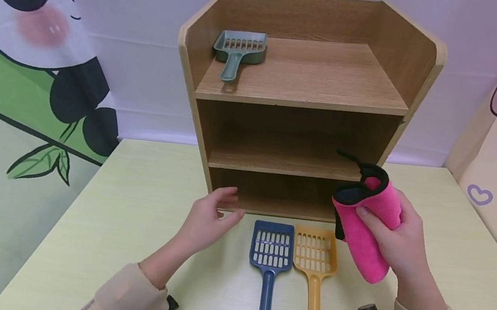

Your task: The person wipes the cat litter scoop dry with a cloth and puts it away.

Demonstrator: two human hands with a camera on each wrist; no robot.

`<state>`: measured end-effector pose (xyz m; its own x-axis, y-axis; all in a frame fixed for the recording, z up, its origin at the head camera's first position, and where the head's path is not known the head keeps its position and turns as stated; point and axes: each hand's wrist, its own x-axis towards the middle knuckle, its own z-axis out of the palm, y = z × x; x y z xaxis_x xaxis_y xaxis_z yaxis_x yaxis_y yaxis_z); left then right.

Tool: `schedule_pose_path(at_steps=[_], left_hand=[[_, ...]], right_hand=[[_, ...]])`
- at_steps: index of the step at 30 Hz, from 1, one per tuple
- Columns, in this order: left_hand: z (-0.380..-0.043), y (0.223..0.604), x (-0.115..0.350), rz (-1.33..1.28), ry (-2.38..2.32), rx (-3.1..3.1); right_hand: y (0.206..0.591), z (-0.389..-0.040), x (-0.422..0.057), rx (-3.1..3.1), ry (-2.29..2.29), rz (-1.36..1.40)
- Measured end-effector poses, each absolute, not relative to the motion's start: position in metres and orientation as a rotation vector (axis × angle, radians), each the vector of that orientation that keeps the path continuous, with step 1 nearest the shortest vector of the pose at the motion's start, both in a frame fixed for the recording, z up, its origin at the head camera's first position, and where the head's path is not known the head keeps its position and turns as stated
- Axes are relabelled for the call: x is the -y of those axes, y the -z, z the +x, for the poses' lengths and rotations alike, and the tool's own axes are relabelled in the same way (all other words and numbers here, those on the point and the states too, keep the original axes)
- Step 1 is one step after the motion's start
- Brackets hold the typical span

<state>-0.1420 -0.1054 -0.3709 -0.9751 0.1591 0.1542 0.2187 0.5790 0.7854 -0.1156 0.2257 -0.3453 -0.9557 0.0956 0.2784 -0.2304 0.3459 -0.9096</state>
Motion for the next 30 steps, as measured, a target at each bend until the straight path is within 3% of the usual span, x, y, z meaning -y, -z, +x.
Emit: schedule_pose_path(at_steps=[30], left_hand=[[-0.119,0.413,0.096,-0.147,2.067,3.031]], right_hand=[[0.347,-0.116,-0.225,2.338,-1.623,0.166]])
